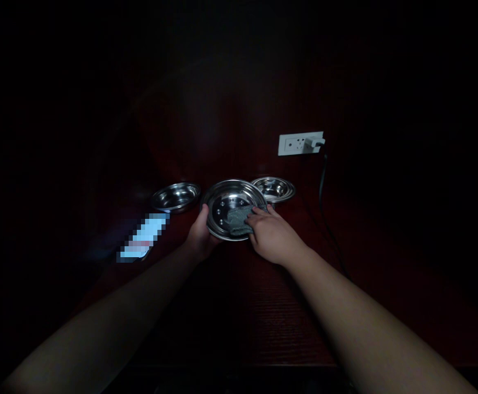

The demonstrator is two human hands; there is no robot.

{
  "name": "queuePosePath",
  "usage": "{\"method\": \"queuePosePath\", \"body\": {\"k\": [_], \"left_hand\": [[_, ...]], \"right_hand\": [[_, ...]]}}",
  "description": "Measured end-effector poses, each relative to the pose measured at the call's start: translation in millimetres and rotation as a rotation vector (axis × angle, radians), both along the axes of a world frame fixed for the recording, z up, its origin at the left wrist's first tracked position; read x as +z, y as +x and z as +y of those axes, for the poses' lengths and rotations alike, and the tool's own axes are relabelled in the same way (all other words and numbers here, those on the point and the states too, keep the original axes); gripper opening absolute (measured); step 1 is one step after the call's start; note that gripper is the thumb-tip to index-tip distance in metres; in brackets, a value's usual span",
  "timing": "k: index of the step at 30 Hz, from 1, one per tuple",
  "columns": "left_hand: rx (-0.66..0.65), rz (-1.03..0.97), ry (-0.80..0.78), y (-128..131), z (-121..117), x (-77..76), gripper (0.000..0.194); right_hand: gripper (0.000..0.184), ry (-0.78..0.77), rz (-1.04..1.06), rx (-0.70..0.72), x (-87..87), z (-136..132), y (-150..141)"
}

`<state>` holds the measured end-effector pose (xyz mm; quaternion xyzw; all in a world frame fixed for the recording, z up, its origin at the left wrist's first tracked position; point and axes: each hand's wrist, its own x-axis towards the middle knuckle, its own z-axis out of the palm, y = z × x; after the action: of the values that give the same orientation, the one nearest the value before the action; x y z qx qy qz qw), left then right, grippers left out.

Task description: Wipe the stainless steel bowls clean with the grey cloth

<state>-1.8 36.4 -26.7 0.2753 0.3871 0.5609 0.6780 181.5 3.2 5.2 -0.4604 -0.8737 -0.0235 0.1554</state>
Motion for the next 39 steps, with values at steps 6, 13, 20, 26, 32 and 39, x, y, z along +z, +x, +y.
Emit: {"method": "queuePosePath", "body": {"k": [6,13,20,26,32,39], "left_hand": [[0.054,-0.016,0.007,1,1,0.1,0.054],[0.084,-0.099,0.007,3,2,2.8,0.056],[0.032,-0.066,0.012,0,1,1.8,0.059],[-0.025,-0.051,0.035,-1,0,0.6,0.058],[-0.050,-0.055,0.050,2,1,0.1,0.057],[-0.048,-0.061,0.090,6,2,-3.2,0.053]], "right_hand": [[0.042,-0.023,0.021,0.064,2.4,-5,-1],[0.046,-0.006,0.066,0.152,2.9,-10,-4],[0.048,0.072,0.099,-0.001,1.0,-2,-1],[0.049,0.082,0.089,-0.062,1.0,3,4],[0.041,0.039,-0.043,-0.068,0.6,0,2],[0.036,-0.032,-0.098,-0.042,1.6,-4,-1]]}}
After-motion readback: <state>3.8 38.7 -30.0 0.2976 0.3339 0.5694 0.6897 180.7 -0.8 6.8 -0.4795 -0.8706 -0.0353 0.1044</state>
